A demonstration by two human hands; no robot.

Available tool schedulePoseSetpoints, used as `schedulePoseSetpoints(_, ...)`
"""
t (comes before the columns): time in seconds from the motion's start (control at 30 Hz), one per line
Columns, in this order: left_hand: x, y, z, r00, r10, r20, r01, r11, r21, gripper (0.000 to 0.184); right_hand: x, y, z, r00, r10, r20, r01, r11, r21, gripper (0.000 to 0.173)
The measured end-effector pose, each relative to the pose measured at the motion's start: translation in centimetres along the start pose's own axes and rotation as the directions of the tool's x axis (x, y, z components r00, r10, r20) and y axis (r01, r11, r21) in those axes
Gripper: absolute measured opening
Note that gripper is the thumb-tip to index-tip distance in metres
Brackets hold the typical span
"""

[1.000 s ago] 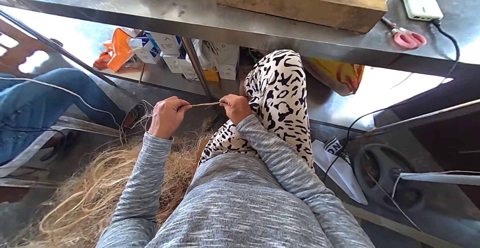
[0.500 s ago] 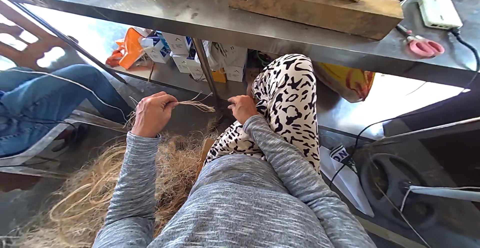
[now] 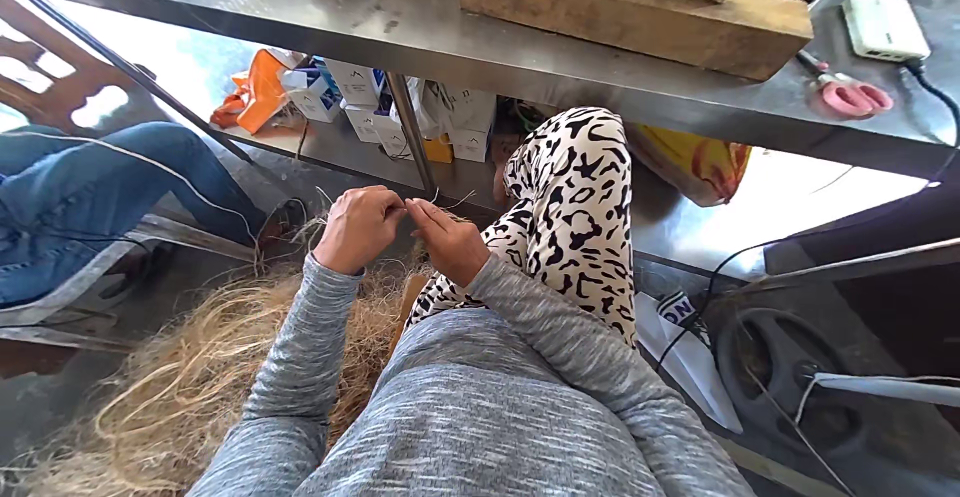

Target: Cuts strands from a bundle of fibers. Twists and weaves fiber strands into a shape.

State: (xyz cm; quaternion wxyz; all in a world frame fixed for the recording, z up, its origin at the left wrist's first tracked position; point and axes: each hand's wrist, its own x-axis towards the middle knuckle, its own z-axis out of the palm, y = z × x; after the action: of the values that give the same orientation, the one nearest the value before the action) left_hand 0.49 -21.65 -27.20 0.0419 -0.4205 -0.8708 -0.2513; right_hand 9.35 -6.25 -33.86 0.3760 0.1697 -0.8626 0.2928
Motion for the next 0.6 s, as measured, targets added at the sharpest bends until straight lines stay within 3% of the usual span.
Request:
schedulePoseSetpoints(0.07, 0.0, 0.7, 0.1, 0.999, 0.047, -0.022, -0.048, 0.998, -0.04, 0.01, -0.3, 0.4, 0.1, 0.998, 0.052, 0.045, -0.052, 0.999, -0.012, 0.039)
schedulePoseSetpoints(0.2, -0.2, 1.0, -0.3, 0.997, 0.078, -0.025, -0.079, 0.993, -0.082, 0.008, -0.1, 1.8, -0.5, 0.994, 0.11, -0.019, -0.11, 0.993, -0.049, 0.019)
schedulePoseSetpoints(0.37, -0.4, -0.4, -1.6, 0.996, 0.023, -0.082, -0.031, 0.995, -0.091, 0.008, 0.3, 2.1, -1.7, 0.972, 0.22, -0.082, -0.222, 0.975, -0.014, 0.009)
schedulePoseSetpoints(0.6, -0.3, -1.0, -1.8, 0.994, 0.021, -0.111, -0.032, 0.994, -0.104, 0.008, 0.3, 2.7, -1.9, 0.982, 0.163, -0.098, -0.171, 0.982, -0.085, 0.01)
